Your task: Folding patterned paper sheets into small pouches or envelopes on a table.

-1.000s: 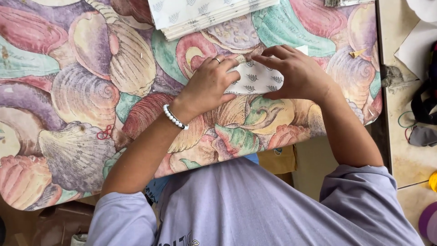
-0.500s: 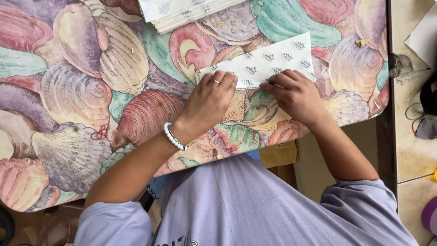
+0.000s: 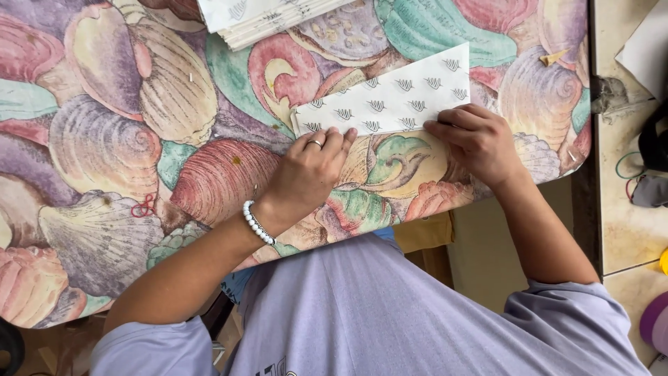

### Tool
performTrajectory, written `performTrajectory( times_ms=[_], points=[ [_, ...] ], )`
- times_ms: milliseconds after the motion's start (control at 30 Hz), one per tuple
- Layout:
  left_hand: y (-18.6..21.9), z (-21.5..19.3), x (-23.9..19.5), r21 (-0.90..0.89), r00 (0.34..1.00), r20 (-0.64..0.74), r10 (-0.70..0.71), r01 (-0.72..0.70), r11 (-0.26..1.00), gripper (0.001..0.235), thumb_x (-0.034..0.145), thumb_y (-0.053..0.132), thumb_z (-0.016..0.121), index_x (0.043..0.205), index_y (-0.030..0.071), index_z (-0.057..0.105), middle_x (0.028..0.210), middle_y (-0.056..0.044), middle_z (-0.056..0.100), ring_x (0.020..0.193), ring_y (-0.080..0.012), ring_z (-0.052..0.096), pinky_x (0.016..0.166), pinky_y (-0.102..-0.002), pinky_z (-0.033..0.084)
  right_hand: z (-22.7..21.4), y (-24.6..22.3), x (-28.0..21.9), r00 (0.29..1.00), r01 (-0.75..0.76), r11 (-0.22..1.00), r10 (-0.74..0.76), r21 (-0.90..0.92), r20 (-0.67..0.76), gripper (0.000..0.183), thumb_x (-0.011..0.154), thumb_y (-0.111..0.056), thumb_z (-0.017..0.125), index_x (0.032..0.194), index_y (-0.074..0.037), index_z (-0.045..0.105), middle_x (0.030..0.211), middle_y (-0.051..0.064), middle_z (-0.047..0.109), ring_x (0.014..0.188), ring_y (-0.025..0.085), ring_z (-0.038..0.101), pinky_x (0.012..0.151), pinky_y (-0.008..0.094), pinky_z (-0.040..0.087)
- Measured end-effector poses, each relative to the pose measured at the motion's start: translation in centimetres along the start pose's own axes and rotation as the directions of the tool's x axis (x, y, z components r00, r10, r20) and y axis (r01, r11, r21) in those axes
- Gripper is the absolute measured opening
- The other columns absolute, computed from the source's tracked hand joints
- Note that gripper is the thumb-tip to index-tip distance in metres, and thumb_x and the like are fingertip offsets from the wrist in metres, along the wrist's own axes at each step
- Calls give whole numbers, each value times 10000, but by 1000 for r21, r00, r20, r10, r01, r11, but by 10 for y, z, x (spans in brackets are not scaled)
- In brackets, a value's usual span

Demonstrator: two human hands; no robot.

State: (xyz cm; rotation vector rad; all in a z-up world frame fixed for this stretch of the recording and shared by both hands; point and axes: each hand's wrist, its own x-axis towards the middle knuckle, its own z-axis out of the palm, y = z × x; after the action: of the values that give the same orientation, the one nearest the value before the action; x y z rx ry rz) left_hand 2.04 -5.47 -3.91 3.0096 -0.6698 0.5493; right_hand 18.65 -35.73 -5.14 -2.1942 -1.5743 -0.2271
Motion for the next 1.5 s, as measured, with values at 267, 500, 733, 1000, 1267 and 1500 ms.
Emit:
performTrajectory(
  times_ms=[267,500,733,1000,1267,1500],
  points=[
    [-11,-28,37,-301,956,251,-152,227,926,260,925,-34,662,679,35,615,1529,-346,435,1438,-533,360,1220,-583,362,-47,-14,88,886,-88,996,66,28,459,123,892,-273,738,875,-163,791,1707,234,269,1569,465,176,1289,627,214],
    [-32,-15,51,-201,921,384,-60,147,968,47,870,70,721,834,93,701,1404,-333,569,1344,-472,525,1007,-483,562,-44,6,108,828,10,999,10,-32,561,254,737,-416,827,885,-210,830,1517,89,611,1375,332,557,1056,490,516],
    [-42,-6,49,-244,950,308,-52,131,961,340,712,262,892,904,79,677,1180,-185,629,980,-307,638,846,-435,562,-38,4,99,858,90,990,-23,-106,513,769,736,-539,738,1390,-139,670,1516,186,582,1346,374,570,1106,490,457],
    [-44,-4,46,-278,974,217,-69,129,952,264,887,21,708,640,45,617,999,-114,639,862,-300,628,611,-402,621,-35,-16,104,899,85,996,-66,-24,434,797,794,-428,778,1471,-44,608,1602,286,444,1479,460,412,1215,557,332],
    [-28,-33,46,-251,933,351,-84,180,951,132,915,72,715,797,49,662,1578,-251,447,1474,-463,368,1248,-553,284,26,-45,84,871,-39,997,3,64,491,593,1133,-390,256,1664,-132,203,1719,188,109,1584,373,14,1301,507,-13],
    [-2,-12,-3,-164,930,368,27,36,986,658,997,82,445,1619,13,241,1681,-234,205,1562,-367,194,1293,-466,179,22,-45,84,886,-47,997,11,67,463,571,1145,-370,288,1665,-140,239,1718,194,139,1585,381,33,1302,511,10]
  ],
)
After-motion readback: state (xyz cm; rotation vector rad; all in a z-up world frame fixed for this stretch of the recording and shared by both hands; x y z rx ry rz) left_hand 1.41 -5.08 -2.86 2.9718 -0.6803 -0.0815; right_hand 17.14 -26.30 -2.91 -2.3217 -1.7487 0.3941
